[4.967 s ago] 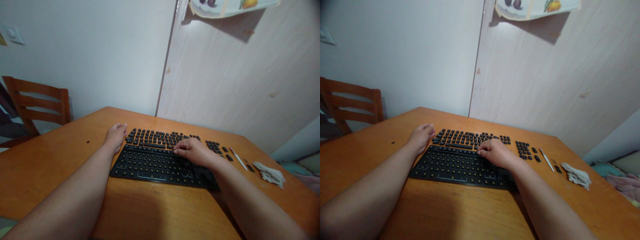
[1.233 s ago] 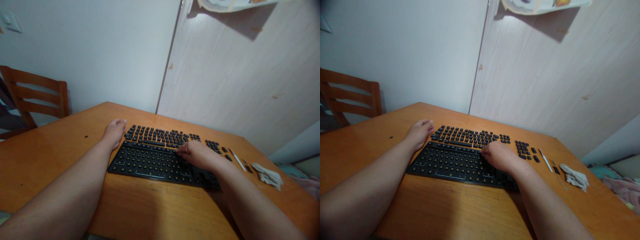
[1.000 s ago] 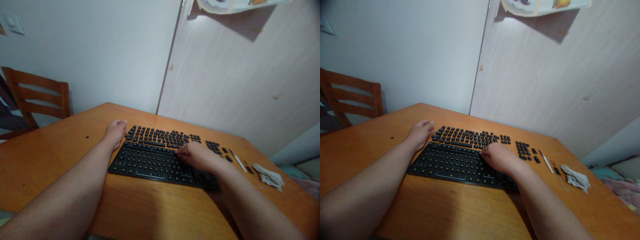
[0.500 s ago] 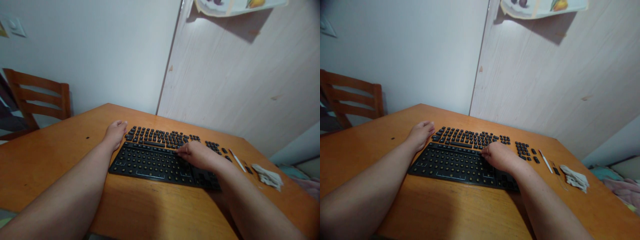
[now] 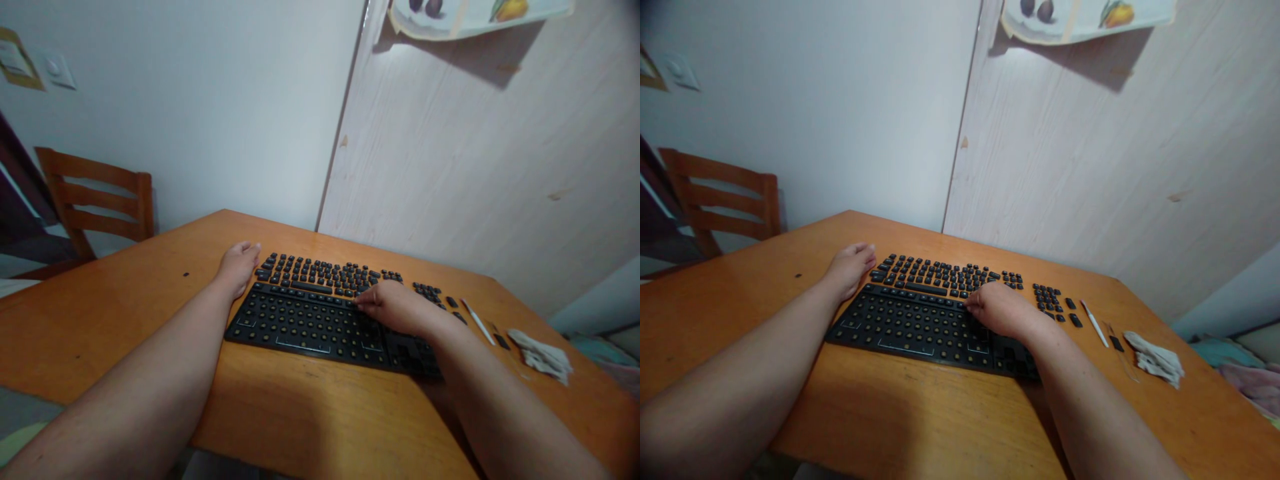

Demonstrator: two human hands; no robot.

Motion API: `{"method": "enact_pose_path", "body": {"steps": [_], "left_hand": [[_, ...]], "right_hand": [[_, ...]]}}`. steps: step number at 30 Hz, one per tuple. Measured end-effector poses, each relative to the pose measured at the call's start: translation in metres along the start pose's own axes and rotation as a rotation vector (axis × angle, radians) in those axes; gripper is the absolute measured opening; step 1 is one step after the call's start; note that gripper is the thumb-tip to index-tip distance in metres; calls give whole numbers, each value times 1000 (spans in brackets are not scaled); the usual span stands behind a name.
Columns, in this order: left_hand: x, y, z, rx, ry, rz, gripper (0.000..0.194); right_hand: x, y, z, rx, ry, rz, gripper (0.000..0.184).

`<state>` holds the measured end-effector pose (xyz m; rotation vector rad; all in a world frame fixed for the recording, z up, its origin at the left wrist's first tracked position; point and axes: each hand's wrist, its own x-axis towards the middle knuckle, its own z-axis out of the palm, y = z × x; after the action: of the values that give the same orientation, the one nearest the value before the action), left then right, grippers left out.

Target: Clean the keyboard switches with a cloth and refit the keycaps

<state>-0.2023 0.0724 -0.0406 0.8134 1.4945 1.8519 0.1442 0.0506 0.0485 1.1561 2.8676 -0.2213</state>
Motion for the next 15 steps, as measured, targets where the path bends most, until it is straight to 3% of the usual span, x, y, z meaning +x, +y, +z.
{"method": "enact_pose_path", "body": {"steps": [10,15], "left_hand": [[1,0,-2,32,-26,10,41],[1,0,-3,-1,-24,13,37]], "right_hand": [[5,-2,6,26,-6,-3,26],[3,8,-2,45,63,13,26]]}}
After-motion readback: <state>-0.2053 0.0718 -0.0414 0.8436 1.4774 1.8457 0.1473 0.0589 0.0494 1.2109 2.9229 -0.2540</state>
